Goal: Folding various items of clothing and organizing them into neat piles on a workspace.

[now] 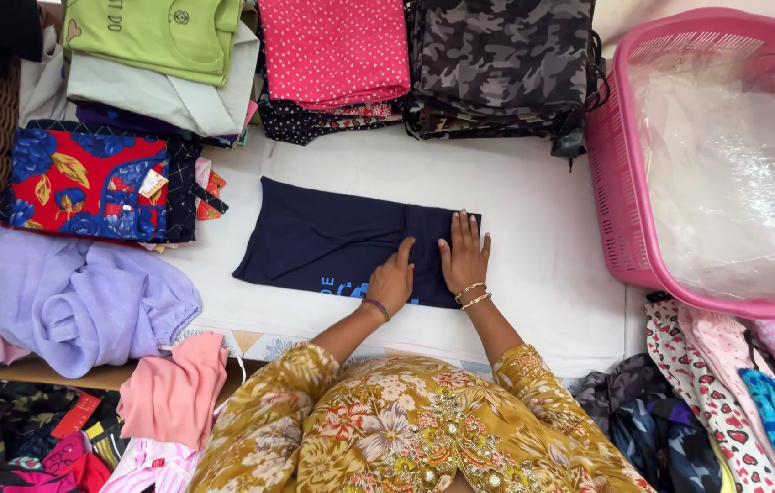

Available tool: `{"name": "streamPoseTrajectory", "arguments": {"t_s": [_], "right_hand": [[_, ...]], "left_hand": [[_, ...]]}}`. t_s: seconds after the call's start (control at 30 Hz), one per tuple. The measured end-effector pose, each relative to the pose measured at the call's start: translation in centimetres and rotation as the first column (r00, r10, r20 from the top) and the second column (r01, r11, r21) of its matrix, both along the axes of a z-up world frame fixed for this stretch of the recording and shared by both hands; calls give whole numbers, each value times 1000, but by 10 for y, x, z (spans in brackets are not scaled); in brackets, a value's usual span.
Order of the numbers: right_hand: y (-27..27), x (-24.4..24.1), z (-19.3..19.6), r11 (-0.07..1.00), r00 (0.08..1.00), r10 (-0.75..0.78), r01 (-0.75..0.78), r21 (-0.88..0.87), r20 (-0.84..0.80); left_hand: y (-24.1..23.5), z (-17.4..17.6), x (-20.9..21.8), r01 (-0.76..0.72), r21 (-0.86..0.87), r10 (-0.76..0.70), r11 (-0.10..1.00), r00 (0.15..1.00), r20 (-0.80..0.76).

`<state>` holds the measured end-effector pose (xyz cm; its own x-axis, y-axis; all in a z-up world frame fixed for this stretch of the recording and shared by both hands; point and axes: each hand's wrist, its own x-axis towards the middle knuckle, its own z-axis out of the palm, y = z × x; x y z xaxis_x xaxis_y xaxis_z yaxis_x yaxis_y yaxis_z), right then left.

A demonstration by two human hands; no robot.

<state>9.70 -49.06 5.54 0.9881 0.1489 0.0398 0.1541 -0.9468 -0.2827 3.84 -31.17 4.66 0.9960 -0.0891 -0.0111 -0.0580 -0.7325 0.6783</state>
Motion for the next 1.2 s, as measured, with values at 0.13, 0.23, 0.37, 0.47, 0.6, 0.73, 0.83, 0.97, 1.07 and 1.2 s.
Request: {"name": "streamPoseTrajectory", "arguments": {"t_s": [0.13,0.23,0.37,0.47,0.6,0.73,0.83,0.97,1.07,1.2], "right_hand": [[2,0,-1,998,999,27,-29,-50,-27],[9,3,0,996,998,63,-62,-65,10],[21,-7,-8,989,989,138,-134,-60,56],[23,-5,-4,978,985,175,-172,-121,13],[23,1,-10,979,990,128,-136,-153,-62],[7,6,-32,986,999,36,-31,-165,25],[-17,-3,-14,988,988,-77,94,-122,133],[-24,-18,22,968,968,-249,249,-18,25],[-25,-23,15,895,890,-383,424,140,-245],[-39,-13,-20,518,869,-131,470,714,-477]], "left_hand": [[7,43,-5,2,34,4,999,985,-171],[-9,23,9,-10,66,-10,998,958,286],[-35,4,37,155,-185,-107,970,964,243],[-35,-1,49,226,67,-235,972,958,167],[-32,18,50,134,263,-142,955,990,10],[-17,6,56,-11,341,-4,940,999,44],[-17,-13,58,-36,351,-5,936,993,116],[-15,-16,59,-26,368,-20,930,993,120],[-10,-19,49,-37,359,-27,933,985,172],[-1,-8,26,-31,299,0,954,995,104]]}}
